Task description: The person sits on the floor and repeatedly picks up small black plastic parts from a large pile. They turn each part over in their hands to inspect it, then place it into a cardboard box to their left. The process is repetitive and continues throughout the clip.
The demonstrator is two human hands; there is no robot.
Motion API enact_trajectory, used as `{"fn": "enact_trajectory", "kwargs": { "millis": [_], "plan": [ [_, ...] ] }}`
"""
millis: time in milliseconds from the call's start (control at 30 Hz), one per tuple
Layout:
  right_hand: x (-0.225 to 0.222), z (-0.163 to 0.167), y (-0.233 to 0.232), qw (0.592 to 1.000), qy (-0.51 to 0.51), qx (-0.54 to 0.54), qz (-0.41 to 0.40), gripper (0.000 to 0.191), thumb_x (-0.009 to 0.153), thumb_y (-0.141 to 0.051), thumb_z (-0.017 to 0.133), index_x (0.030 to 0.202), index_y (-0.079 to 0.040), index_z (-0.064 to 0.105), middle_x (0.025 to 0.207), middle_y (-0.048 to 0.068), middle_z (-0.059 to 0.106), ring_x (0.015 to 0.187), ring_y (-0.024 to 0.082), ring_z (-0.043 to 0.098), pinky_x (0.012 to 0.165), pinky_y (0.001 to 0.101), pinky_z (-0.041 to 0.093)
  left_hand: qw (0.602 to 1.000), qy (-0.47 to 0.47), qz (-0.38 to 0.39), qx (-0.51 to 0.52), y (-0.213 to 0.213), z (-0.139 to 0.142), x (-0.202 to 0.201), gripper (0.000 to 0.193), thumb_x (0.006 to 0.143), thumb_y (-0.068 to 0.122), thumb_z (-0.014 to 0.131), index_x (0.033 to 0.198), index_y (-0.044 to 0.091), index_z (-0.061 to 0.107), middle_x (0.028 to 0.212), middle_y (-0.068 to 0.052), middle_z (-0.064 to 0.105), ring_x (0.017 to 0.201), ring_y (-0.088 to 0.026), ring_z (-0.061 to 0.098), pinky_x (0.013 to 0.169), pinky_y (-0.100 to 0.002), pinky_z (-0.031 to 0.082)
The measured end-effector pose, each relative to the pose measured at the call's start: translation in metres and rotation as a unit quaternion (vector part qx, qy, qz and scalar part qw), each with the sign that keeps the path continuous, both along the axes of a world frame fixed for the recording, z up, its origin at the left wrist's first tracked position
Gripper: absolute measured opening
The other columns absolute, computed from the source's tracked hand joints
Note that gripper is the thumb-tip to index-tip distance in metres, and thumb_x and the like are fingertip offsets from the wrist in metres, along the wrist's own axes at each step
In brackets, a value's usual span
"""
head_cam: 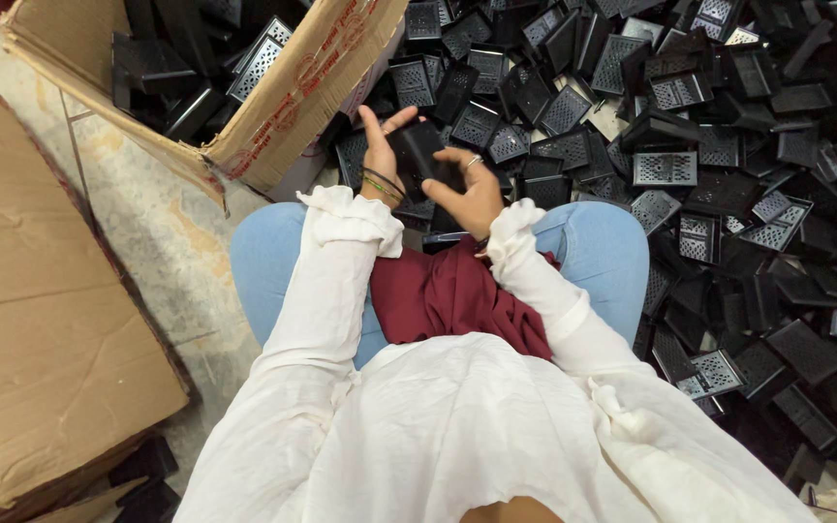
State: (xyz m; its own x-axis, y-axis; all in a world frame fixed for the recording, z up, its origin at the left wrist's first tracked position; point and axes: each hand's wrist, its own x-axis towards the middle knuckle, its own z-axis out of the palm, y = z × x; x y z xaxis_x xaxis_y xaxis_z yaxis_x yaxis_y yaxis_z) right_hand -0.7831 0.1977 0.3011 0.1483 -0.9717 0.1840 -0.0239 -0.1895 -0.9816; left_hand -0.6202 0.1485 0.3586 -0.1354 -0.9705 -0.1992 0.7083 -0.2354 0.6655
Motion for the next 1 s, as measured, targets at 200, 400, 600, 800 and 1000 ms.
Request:
{"fn": "enact_trajectory", "kwargs": {
  "millis": [200,400,600,800,1000],
  "plan": [
    [0.010,-0.005,0.007,1.000,-0.003,0.012,-0.002,0.049,0.086,-0.006,0.083,0.129,0.004,0.063,0.128,0.013,0.068,0.116,0.017,0.065,0.103,0.0296,0.051,1.000,-0.011,-0.003,-0.007,-0.002,-0.022,-0.010,0.089,0.095,0.076,0.033,0.130,0.000,0.064,0.108,-0.012,0.073,0.090,-0.020,0.070,0.084,-0.034,0.060],
    [0.010,-0.015,0.005,0.997,-0.046,-0.061,0.032,0.051,0.090,0.000,0.082,0.135,0.009,0.060,0.148,0.017,0.054,0.137,0.023,0.052,0.115,0.0344,0.041,0.979,-0.105,0.004,-0.174,0.005,-0.038,-0.017,0.051,0.099,0.018,0.071,0.143,0.006,0.048,0.117,-0.009,0.065,0.104,-0.016,0.064,0.093,-0.030,0.054],
    [-0.005,-0.025,-0.006,0.964,-0.228,0.131,0.037,0.040,0.102,-0.005,0.069,0.141,0.001,0.059,0.126,0.015,0.068,0.100,0.018,0.056,0.087,0.0300,0.044,0.990,0.010,-0.006,-0.139,0.007,-0.030,-0.004,0.048,0.105,0.016,0.061,0.149,0.001,0.047,0.123,-0.016,0.068,0.109,-0.023,0.068,0.092,-0.036,0.059],
    [-0.022,-0.030,-0.014,0.908,-0.330,0.252,0.061,0.026,0.097,-0.008,0.069,0.121,0.000,0.065,0.110,0.009,0.073,0.098,0.020,0.074,0.089,0.0377,0.064,0.987,0.041,-0.072,-0.135,0.001,-0.029,0.002,0.050,0.103,0.025,0.062,0.146,0.005,0.047,0.122,-0.013,0.069,0.106,-0.021,0.069,0.090,-0.035,0.059],
    [-0.034,-0.029,-0.022,0.926,-0.327,0.188,-0.010,0.024,0.098,-0.008,0.072,0.119,0.000,0.064,0.110,0.010,0.072,0.097,0.021,0.072,0.087,0.0357,0.063,0.901,-0.363,-0.128,-0.203,0.011,-0.040,0.012,0.048,0.090,0.036,0.081,0.116,-0.001,0.065,0.100,-0.003,0.073,0.085,-0.008,0.068,0.074,-0.024,0.057]
  ]
}}
